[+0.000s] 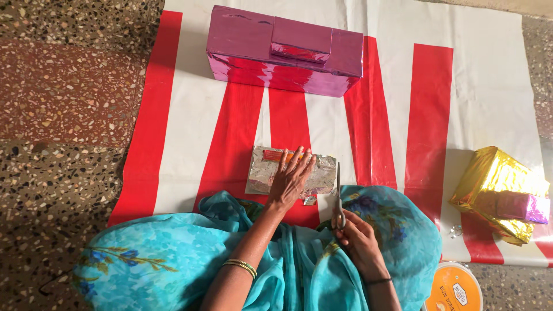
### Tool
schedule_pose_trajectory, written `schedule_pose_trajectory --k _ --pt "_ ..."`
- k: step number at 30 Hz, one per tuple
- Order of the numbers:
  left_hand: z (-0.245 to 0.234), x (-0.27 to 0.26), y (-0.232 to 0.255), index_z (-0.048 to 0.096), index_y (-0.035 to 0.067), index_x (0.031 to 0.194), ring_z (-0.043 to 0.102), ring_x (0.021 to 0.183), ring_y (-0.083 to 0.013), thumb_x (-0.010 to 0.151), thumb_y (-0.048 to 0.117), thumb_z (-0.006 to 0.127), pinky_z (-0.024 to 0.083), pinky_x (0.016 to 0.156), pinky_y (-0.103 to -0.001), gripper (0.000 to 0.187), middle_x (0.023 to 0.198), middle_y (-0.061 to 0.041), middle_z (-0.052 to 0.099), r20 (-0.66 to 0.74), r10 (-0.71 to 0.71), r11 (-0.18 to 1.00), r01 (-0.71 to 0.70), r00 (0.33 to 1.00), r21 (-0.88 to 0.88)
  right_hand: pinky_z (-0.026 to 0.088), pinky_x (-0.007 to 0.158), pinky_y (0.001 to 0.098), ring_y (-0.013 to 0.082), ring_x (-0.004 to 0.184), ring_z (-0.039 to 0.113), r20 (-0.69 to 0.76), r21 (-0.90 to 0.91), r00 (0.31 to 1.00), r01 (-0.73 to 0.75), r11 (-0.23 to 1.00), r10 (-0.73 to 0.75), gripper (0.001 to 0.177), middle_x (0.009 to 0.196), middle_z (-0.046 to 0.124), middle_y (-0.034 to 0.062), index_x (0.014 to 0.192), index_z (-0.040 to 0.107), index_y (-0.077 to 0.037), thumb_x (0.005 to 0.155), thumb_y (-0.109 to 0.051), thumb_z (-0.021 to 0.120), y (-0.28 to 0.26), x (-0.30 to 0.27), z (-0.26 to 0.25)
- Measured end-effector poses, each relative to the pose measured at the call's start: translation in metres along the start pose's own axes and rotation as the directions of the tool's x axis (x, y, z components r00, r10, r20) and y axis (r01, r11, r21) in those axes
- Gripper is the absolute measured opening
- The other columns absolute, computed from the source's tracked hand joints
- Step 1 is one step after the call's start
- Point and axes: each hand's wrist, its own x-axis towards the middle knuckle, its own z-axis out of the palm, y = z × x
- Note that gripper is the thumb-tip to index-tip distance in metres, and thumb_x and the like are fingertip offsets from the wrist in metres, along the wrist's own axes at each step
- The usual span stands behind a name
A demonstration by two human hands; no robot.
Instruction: The person wraps a small rectangular item with gold foil paper, folds the edges, and trims excess paper with scissors. The person then places the wrapped item aside.
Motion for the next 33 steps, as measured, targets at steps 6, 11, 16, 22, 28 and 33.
schedule_pose_trajectory --k 6,11,16,22,28,33 --pt "-0.003 -0.007 0.0 0.053 0.006 0.146 0.038 0.149 -0.0292 0.09 0.009 0.059 0.029 0.124 -0.05 0.056 0.157 -0.014 0.049 -0.059 -0.097 0.991 0.09 0.994 -0.104 0.043 0.048 0.0171 0.0043 0.064 0.058 0.034 -0.044 0.995 -0.096 0.994 0.098 0.045 0.097 0.07 0.0082 0.133 0.061 0.01 0.097 -0.016 0.068 0.018 -0.011 -0.013" --pt "0.012 -0.046 0.07 0.067 0.001 0.102 0.071 0.082 -0.025 0.104 0.029 0.064 0.058 0.077 -0.043 0.029 0.091 -0.011 0.071 0.229 -0.779 0.146 0.524 0.584 -0.839 0.044 0.044 0.0183 0.0081 0.062 0.067 -0.006 -0.102 0.992 -0.129 0.986 0.129 0.046 0.098 0.077 0.0109 0.131 0.06 0.005 0.09 -0.017 0.067 0.03 -0.015 -0.007" --pt "0.048 -0.086 0.101 0.065 0.005 0.096 0.06 0.05 -0.0166 0.093 0.043 0.067 0.049 0.044 -0.031 0.039 0.074 -0.007 0.064 0.84 -0.509 -0.794 0.275 0.186 -0.542 0.039 0.037 0.0206 0.0063 0.048 0.056 -0.138 -0.087 0.982 -0.142 0.986 0.129 0.035 0.085 0.067 0.0047 0.123 0.064 -0.001 0.095 -0.02 0.071 0.046 -0.024 0.001" --pt "0.057 -0.072 0.08 0.058 0.011 0.078 0.045 0.042 -0.0098 0.087 0.05 0.079 0.032 0.039 -0.026 0.045 0.06 -0.001 0.055 0.88 -0.426 -0.867 0.183 0.21 -0.463 0.029 0.031 0.0211 0.0072 0.04 0.05 -0.167 -0.24 0.968 -0.226 0.944 0.19 0.058 0.077 0.064 0.0038 0.105 0.066 0.0 0.094 -0.056 0.054 0.033 -0.043 0.022" --pt "0.068 -0.054 0.076 0.057 0.014 0.074 0.038 0.038 -0.0093 0.081 0.051 0.082 0.026 0.037 -0.025 0.045 0.056 0.0 0.055 0.919 -0.339 -0.909 0.179 0.203 -0.376 0.031 0.034 0.0217 0.008 0.043 0.051 -0.098 -0.302 0.971 -0.238 0.923 0.219 0.057 0.075 0.054 0.0002 0.105 0.065 -0.002 0.093 -0.057 0.055 0.022 -0.046 0.04" --pt "0.073 -0.051 0.077 0.064 0.019 0.08 0.037 0.037 -0.0069 0.084 0.043 0.08 0.025 0.037 -0.024 0.03 0.056 0.003 0.053 0.914 -0.298 -0.905 0.223 0.273 -0.362 0.036 0.036 0.0226 0.0088 0.043 0.052 -0.097 -0.383 0.958 -0.285 0.878 0.269 0.058 0.075 0.053 0.0011 0.104 0.064 0.0 0.093 -0.057 0.057 0.015 -0.038 0.05"
